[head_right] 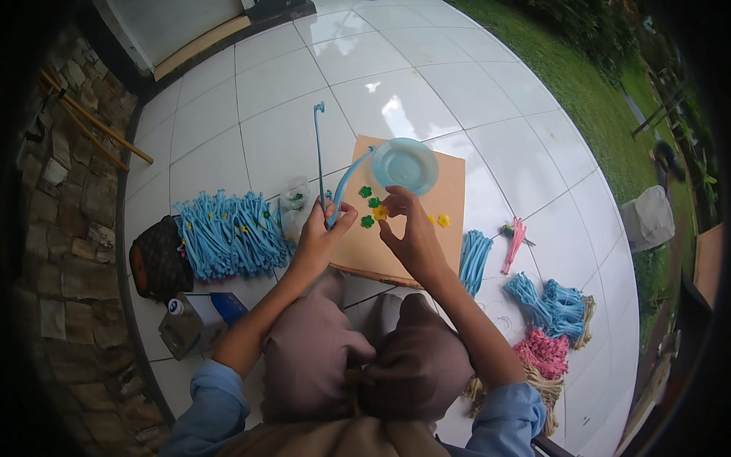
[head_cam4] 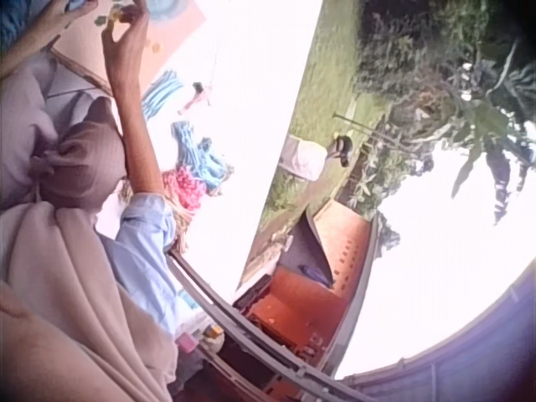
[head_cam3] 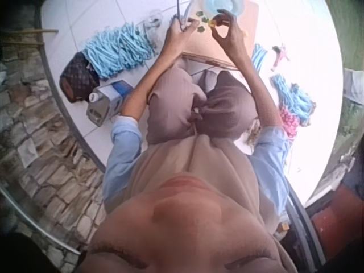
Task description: The person attaches small decorative flower components to blue plastic shoe straps by inserting the strap ends through holes in the components, then places the finished straps into a bag.
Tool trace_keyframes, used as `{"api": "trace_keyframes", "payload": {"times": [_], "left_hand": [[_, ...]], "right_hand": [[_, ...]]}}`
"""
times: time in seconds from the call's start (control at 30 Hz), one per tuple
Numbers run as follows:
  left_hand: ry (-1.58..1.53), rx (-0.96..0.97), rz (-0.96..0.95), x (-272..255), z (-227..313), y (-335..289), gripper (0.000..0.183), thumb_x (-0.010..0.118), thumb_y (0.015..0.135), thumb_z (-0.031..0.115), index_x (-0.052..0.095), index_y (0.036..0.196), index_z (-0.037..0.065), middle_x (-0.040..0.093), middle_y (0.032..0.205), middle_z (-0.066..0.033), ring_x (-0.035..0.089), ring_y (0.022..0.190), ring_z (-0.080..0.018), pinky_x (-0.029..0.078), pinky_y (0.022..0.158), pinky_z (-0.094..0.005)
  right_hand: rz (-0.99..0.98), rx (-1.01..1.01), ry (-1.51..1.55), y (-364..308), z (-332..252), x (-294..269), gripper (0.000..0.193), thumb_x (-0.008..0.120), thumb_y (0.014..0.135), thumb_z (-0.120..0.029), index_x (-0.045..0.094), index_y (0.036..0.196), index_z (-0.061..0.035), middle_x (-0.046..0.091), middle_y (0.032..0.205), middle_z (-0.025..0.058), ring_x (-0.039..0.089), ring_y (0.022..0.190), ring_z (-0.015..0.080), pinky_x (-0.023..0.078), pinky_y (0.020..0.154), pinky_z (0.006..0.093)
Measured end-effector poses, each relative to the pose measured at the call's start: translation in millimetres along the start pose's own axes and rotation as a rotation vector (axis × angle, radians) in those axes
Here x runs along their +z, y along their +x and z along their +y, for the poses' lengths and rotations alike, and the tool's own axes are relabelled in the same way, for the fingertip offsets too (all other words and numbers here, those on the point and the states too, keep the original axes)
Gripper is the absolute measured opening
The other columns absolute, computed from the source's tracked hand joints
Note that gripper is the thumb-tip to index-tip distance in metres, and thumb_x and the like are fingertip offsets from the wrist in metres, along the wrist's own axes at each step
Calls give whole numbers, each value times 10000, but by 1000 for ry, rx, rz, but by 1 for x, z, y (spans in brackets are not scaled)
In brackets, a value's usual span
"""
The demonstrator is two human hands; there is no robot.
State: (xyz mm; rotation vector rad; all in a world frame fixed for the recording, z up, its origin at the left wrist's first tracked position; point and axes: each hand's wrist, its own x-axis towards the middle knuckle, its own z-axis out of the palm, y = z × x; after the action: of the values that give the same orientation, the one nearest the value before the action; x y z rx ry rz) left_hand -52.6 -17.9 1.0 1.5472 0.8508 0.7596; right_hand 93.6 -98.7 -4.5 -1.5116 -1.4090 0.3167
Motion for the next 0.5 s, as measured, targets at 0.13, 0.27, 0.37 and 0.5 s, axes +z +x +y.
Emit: {"api": "trace_keyframes", "payload": {"times": [0.13,0.27,0.37,0.5], "left_hand": [[20,-11,-36,13,11,-3,285,612,833,158,352,801,47,581,783,-55,524,613,-67,416,520,-217],[-143,-4,15,21,0,0,271,617,827,119,357,799,46,576,781,-53,514,628,-59,433,559,-205],[-173,-25,28,24,-2,4,265,610,830,100,353,794,50,569,777,-52,517,646,-55,447,592,-203],[-168,-45,2,22,-3,6,268,582,854,118,328,793,60,559,769,-51,520,659,-61,423,577,-214]], "right_hand": [[71,-171,-48,-5,-15,1,516,646,698,73,400,1143,-14,550,987,138,589,845,234,483,751,310],[89,-275,-127,-3,-15,0,522,662,676,64,412,1124,-30,553,979,120,554,914,282,459,773,351],[71,-454,-405,1,-10,-8,538,664,659,64,418,1123,-49,552,983,91,539,916,266,446,773,347],[-59,-547,-470,4,3,-14,505,660,664,65,425,1097,-45,580,935,84,543,842,257,436,722,309]]}}
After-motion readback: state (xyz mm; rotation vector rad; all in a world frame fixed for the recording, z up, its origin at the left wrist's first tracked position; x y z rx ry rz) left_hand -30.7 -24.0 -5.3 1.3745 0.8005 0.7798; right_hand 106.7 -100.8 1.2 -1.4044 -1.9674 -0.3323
